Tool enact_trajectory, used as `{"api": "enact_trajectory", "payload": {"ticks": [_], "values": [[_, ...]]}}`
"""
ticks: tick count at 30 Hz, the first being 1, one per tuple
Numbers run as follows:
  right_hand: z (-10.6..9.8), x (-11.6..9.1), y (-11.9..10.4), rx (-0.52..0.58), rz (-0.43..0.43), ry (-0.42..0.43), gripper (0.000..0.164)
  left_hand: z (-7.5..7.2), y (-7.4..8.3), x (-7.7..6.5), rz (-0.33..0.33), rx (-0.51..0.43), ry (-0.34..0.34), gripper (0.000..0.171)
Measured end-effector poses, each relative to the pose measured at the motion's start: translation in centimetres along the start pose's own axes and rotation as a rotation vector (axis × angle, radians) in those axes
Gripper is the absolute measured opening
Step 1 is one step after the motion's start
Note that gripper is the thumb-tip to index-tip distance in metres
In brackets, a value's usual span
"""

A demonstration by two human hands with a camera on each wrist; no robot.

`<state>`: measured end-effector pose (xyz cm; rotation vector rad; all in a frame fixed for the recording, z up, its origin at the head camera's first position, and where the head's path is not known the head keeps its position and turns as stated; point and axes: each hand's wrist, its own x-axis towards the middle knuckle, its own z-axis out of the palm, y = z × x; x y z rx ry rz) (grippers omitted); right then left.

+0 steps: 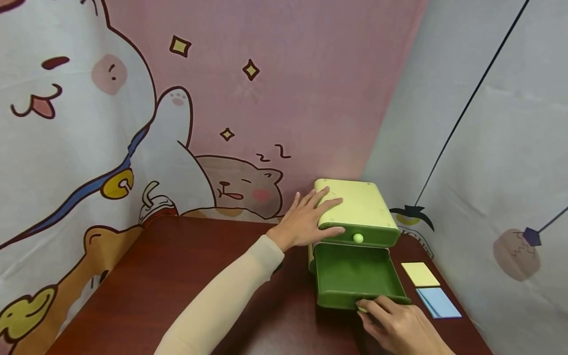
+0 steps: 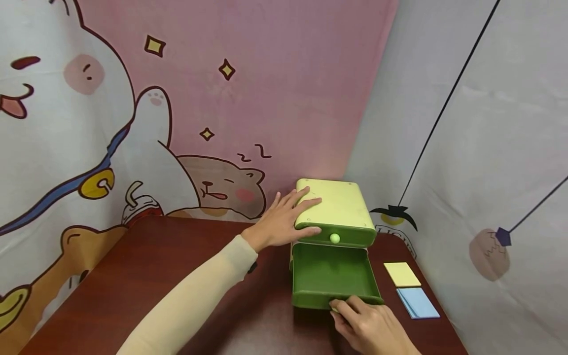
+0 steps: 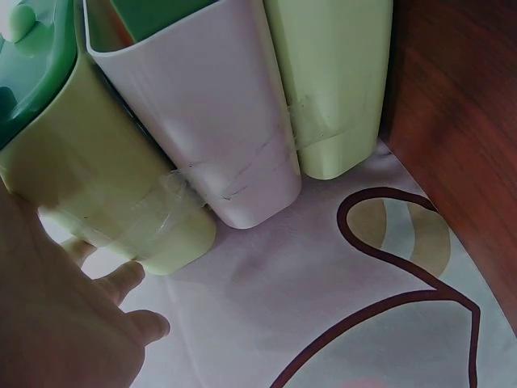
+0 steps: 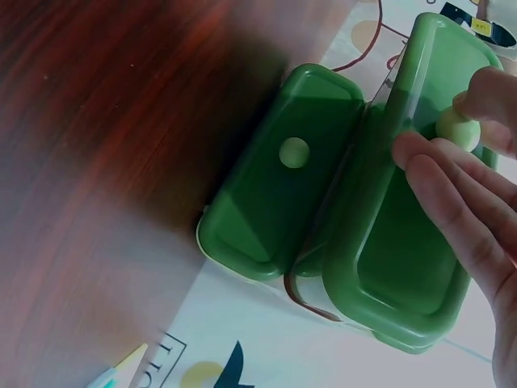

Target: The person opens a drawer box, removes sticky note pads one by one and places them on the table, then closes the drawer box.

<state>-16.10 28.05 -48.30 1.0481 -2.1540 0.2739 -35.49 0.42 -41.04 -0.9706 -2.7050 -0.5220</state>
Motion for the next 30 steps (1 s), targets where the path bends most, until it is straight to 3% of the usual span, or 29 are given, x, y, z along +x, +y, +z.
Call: {"api": "enact_trajectory", "payload": {"ticks": [12, 20, 30], "values": [[0.8, 0.9, 1.3, -0.070, -0.037, 0.087, 0.053, 0.0, 0.0, -0.1, -0.003, 0.007, -0.001, 0.087], [1.0, 1.6, 1.8, -0.119, 0.015, 0.069, 0.060, 0.0, 0.1, -0.1, -0.005, 0.000, -0.005, 0.087], [2.0, 2.3, 2.8, -0.145, 0.012, 0.128, 0.051, 0.0, 0.2, -0.1, -0.010, 0.001, -0.009, 0.087]]}}
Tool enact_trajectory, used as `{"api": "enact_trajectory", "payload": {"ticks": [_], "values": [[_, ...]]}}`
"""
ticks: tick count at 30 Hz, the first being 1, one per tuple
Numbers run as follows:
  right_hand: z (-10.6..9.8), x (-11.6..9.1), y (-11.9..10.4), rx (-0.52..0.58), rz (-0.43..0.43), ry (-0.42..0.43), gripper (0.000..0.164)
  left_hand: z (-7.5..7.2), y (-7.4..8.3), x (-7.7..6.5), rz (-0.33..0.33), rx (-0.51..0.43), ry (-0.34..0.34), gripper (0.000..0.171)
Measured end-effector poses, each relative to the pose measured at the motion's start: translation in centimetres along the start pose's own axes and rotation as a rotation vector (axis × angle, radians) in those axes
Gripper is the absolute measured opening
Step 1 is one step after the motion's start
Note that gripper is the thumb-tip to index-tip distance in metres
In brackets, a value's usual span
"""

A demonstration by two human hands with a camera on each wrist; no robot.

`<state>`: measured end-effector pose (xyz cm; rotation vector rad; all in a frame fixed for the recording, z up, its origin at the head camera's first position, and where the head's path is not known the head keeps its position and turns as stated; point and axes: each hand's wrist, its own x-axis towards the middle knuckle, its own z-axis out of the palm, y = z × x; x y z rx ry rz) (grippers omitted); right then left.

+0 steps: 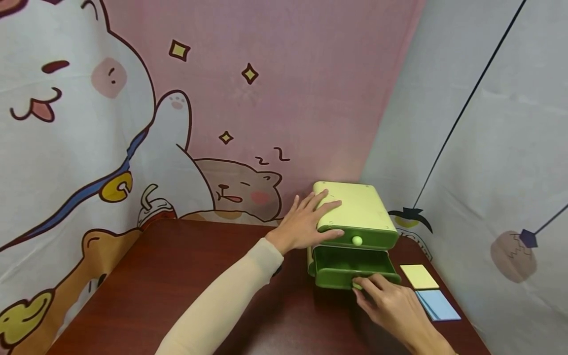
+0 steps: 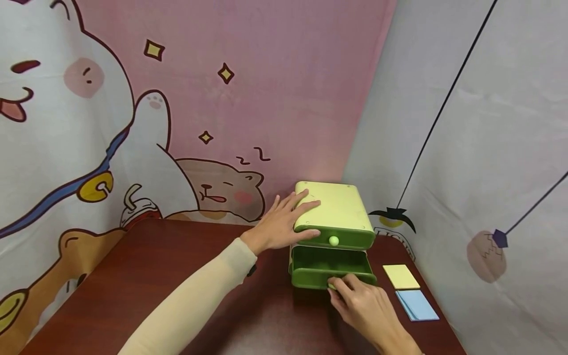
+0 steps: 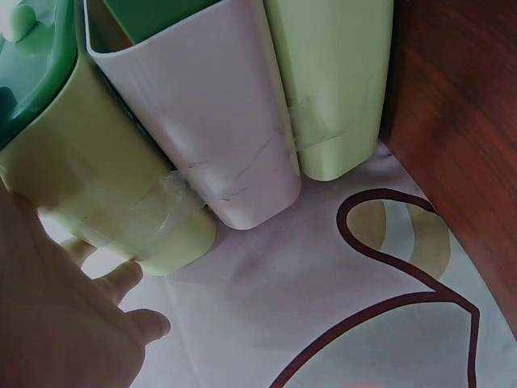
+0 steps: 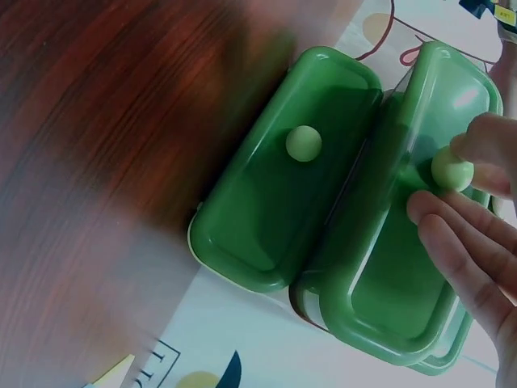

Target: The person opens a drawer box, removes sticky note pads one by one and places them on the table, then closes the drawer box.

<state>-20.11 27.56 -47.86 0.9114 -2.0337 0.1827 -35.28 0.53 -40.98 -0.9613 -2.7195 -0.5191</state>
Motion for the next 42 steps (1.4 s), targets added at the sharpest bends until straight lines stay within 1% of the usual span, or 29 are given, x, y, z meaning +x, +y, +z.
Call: {"api": "enact_trajectory", "payload": {"ticks": [8, 14, 25, 34, 36, 37, 40, 41, 42], "values": [[0.8, 0.2, 0.0, 0.012, 0.004, -0.005, 0.058, 0.2, -0.1, 0.1, -0.001, 0.003, -0.003, 0.087], [1.9, 0.5, 0.4, 0.024, -0.016, 0.019, 0.053, 0.2, -0.1, 0.1, -0.001, 0.002, -0.004, 0.087], [3.2, 1.1, 1.2, 0.017, 0.002, 0.015, 0.052, 0.1, -0.3, 0.2, 0.011, -0.007, -0.005, 0.087], [3.9, 1.3, 1.3, 0.011, 0.017, 0.009, 0.052, -0.4, -0.8, 0.0, 0.035, -0.027, -0.034, 0.087], [4.0, 1.3, 1.3, 0.014, 0.023, 0.000, 0.049, -0.5, -0.9, 0.0, 0.037, -0.033, -0.039, 0.087], [4.1, 1.4, 1.3, 0.017, 0.028, -0.009, 0.044, -0.5, -0.9, -0.1, 0.038, -0.035, -0.042, 0.087], [4.3, 1.4, 1.4, 0.018, 0.053, -0.037, 0.009, -0.6, -1.1, -0.1, 0.045, -0.046, -0.044, 0.086], [4.4, 1.4, 1.4, 0.014, 0.062, -0.045, 0.012, -0.7, -1.1, -0.1, 0.047, -0.048, -0.044, 0.086], [4.5, 1.4, 1.5, 0.010, 0.071, -0.052, 0.023, -0.7, -1.1, -0.1, 0.049, -0.050, -0.045, 0.086]]}}
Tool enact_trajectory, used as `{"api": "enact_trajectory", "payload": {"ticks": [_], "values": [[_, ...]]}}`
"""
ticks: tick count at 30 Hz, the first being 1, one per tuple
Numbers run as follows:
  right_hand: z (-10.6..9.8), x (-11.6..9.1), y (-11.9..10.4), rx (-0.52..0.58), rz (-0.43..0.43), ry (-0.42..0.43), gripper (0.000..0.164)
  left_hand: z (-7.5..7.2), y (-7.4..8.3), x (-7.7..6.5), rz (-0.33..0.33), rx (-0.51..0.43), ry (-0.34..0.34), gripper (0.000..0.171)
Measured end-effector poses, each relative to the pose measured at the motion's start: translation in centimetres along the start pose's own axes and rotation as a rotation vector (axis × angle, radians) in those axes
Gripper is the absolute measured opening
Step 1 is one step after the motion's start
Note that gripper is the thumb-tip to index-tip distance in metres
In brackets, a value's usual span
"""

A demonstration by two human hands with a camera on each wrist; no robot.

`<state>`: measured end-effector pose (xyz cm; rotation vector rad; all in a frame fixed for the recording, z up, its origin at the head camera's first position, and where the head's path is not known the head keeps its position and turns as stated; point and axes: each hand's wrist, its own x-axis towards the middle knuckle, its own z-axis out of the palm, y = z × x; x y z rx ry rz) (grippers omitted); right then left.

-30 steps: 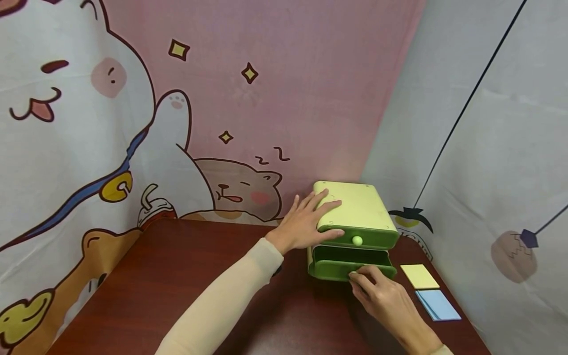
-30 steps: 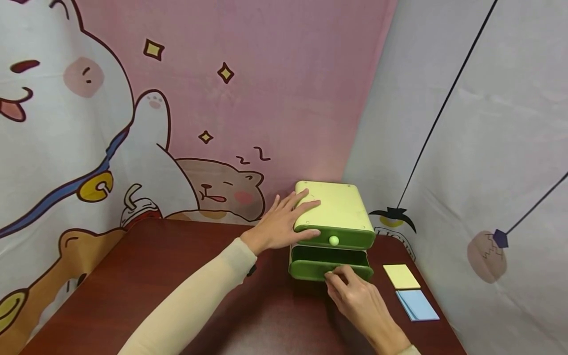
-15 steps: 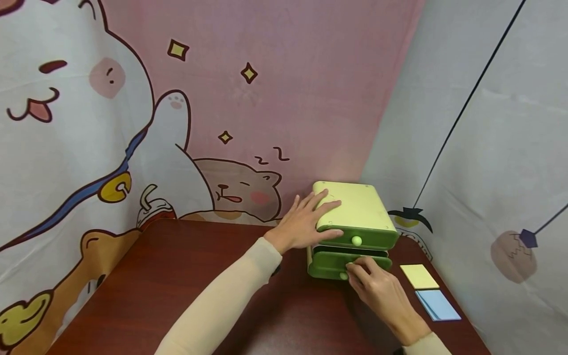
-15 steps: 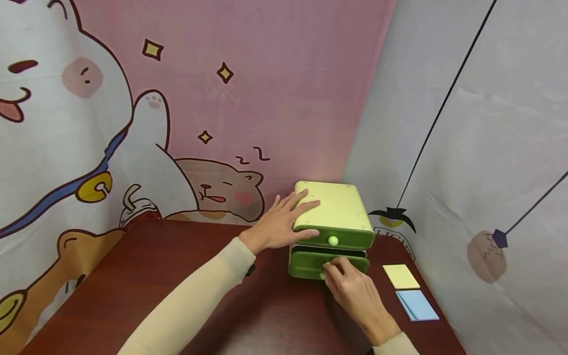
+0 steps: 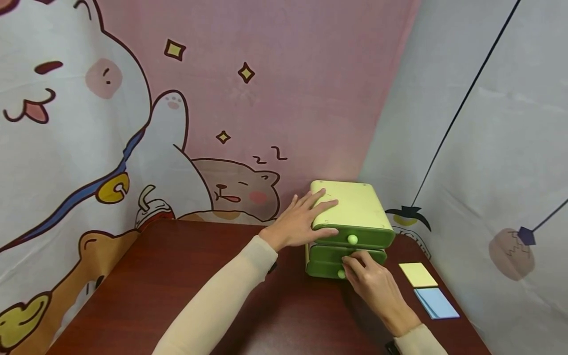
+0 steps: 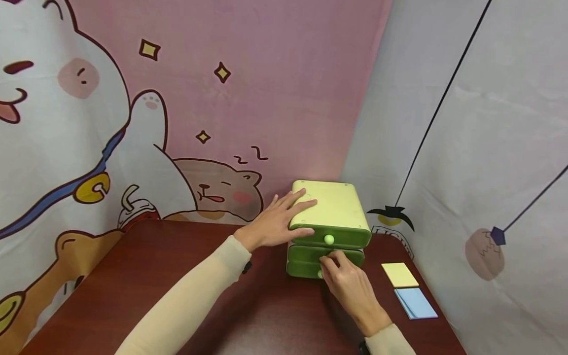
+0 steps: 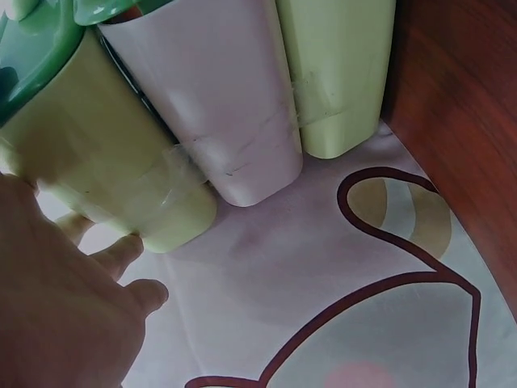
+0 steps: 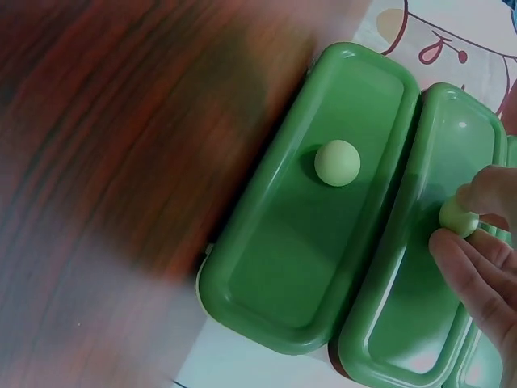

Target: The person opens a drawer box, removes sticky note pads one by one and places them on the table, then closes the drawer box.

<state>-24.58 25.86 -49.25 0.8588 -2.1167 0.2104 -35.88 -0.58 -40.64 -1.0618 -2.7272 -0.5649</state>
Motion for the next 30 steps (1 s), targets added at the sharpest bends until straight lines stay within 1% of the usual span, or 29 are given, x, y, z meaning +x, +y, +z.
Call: {"api": "enact_trajectory", "payload": {"ticks": [1, 2, 5, 6, 8, 18, 19, 21, 22, 23, 25, 26, 27, 30], "values": [[0.1, 0.0, 0.0, -0.005, 0.008, -0.005, 0.033, 0.0, 0.0, 0.0, 0.001, -0.002, -0.002, 0.086], [0.2, 0.0, 0.1, -0.012, 0.014, -0.008, 0.040, -0.1, 0.0, 0.0, 0.003, -0.005, -0.003, 0.086], [0.6, 0.0, 0.2, -0.015, 0.020, -0.015, 0.041, -0.1, -0.1, 0.0, 0.007, -0.013, -0.010, 0.086], [0.6, -0.1, 0.3, -0.015, 0.021, -0.019, 0.038, -0.1, -0.1, 0.0, 0.007, -0.015, -0.011, 0.085], [0.7, -0.1, 0.3, -0.006, 0.023, -0.023, 0.039, -0.1, -0.1, 0.0, 0.010, -0.023, -0.010, 0.085], [1.1, 0.2, 0.5, -0.015, 0.030, 0.002, 0.040, 0.1, -0.2, 0.2, 0.004, -0.027, -0.005, 0.084], [1.1, 0.1, 0.6, -0.008, 0.028, 0.004, 0.038, 0.1, -0.2, 0.2, 0.002, -0.026, -0.005, 0.083], [1.2, 0.1, 0.6, 0.001, 0.025, 0.008, 0.018, 0.2, -0.2, 0.3, 0.002, -0.026, -0.002, 0.083], [1.2, 0.1, 0.7, 0.006, 0.024, 0.011, 0.011, 0.2, -0.2, 0.3, 0.002, -0.027, -0.001, 0.084], [1.3, 0.0, 0.7, 0.009, 0.025, 0.013, 0.019, 0.2, -0.3, 0.3, 0.002, -0.026, 0.000, 0.084], [1.4, -0.1, 0.7, 0.008, 0.029, 0.018, 0.044, 0.2, -0.3, 0.3, 0.003, -0.027, 0.002, 0.084], [1.4, -0.1, 0.7, 0.004, 0.031, 0.022, 0.054, 0.2, -0.2, 0.3, 0.003, -0.028, 0.004, 0.084], [1.4, -0.2, 0.7, 0.003, 0.033, 0.026, 0.058, 0.2, -0.2, 0.3, 0.001, -0.028, 0.004, 0.084], [1.4, -0.3, 0.8, 0.004, 0.026, 0.034, 0.056, 0.2, -0.1, 0.2, -0.005, -0.027, 0.008, 0.084]]}}
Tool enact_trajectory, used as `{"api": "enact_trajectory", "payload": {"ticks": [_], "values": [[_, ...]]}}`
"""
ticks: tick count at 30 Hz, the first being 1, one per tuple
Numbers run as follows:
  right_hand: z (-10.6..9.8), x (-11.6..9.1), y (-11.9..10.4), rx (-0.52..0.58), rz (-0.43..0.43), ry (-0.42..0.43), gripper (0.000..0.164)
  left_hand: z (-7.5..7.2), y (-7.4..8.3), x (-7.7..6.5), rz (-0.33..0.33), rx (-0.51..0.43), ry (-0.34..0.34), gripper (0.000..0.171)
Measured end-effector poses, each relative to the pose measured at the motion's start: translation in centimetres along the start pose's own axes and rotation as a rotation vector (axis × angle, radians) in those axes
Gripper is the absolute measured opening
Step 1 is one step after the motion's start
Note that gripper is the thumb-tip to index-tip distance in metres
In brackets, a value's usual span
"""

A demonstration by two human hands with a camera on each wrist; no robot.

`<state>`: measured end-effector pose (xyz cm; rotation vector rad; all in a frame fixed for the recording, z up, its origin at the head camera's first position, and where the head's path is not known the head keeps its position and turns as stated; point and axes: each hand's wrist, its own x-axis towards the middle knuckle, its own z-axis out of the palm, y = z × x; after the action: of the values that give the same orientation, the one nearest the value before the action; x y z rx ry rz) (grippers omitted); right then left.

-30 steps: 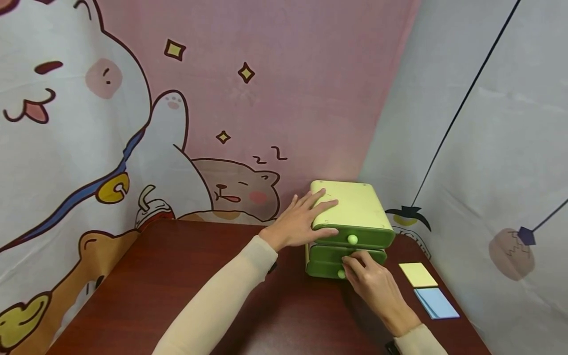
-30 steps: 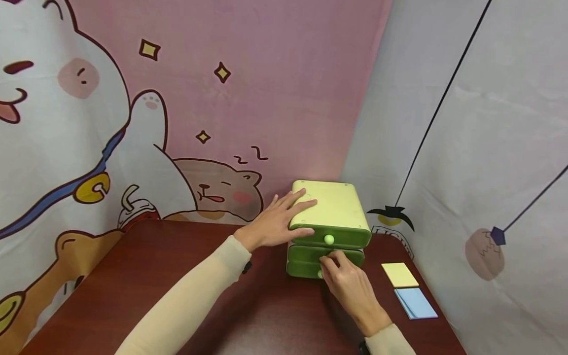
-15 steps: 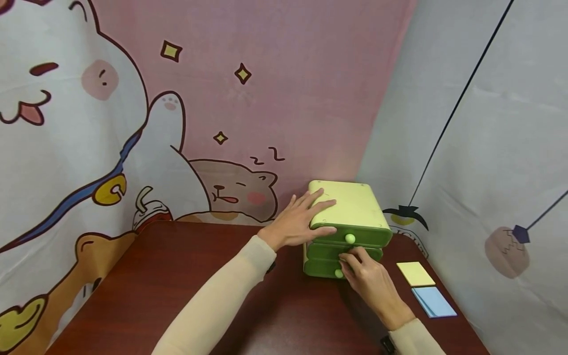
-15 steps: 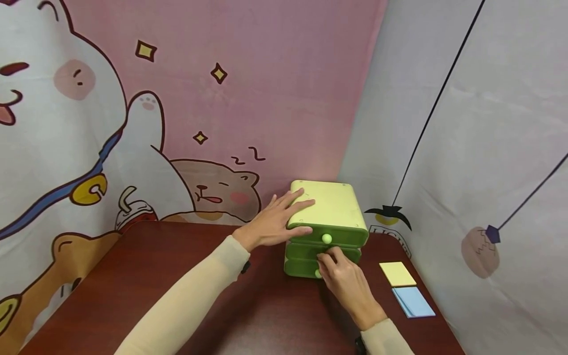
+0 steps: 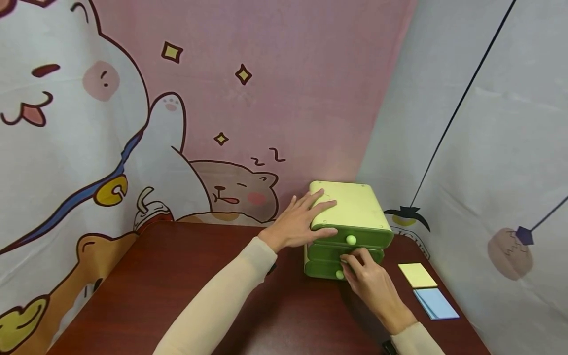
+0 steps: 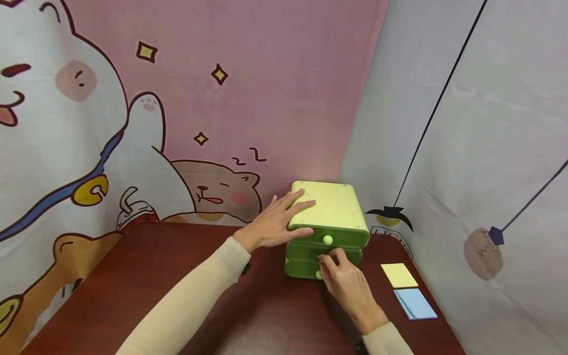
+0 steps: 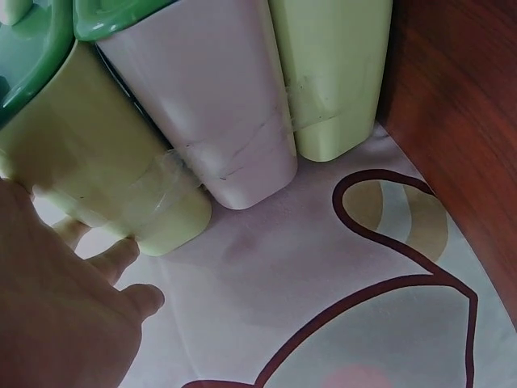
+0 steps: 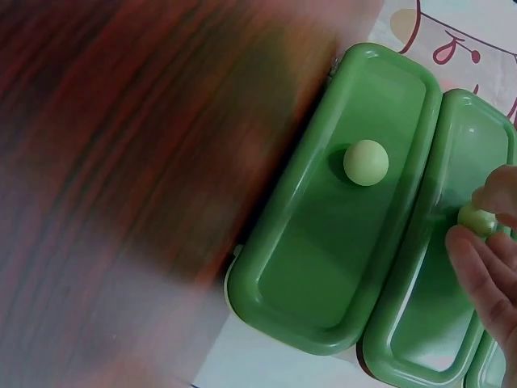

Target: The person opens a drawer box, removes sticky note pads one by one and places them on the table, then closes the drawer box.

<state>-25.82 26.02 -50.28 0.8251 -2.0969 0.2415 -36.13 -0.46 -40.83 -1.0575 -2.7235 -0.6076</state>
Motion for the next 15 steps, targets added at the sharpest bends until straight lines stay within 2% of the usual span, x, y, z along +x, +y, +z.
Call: {"api": "enact_trajectory", "payload": {"ticks": [4, 10, 11, 14, 15], "values": [[-0.2, -0.3, 0.0, 0.011, -0.024, 0.006, 0.054, 0.0, 0.0, 0.0, 0.000, 0.004, 0.008, 0.084], [0.1, -0.9, 0.0, 0.009, -0.039, -0.024, 0.063, 0.0, 0.0, 0.0, 0.003, 0.012, 0.015, 0.085], [0.2, -1.0, 0.0, 0.009, -0.040, -0.038, 0.056, 0.0, 0.0, 0.0, 0.004, 0.014, 0.015, 0.085], [0.4, -1.3, 0.0, 0.004, -0.030, -0.087, 0.021, 0.1, 0.0, 0.0, 0.005, 0.015, 0.015, 0.084], [0.5, -1.4, 0.0, -0.006, -0.022, -0.109, 0.013, 0.1, 0.0, 0.0, 0.004, 0.016, 0.015, 0.085]]}}
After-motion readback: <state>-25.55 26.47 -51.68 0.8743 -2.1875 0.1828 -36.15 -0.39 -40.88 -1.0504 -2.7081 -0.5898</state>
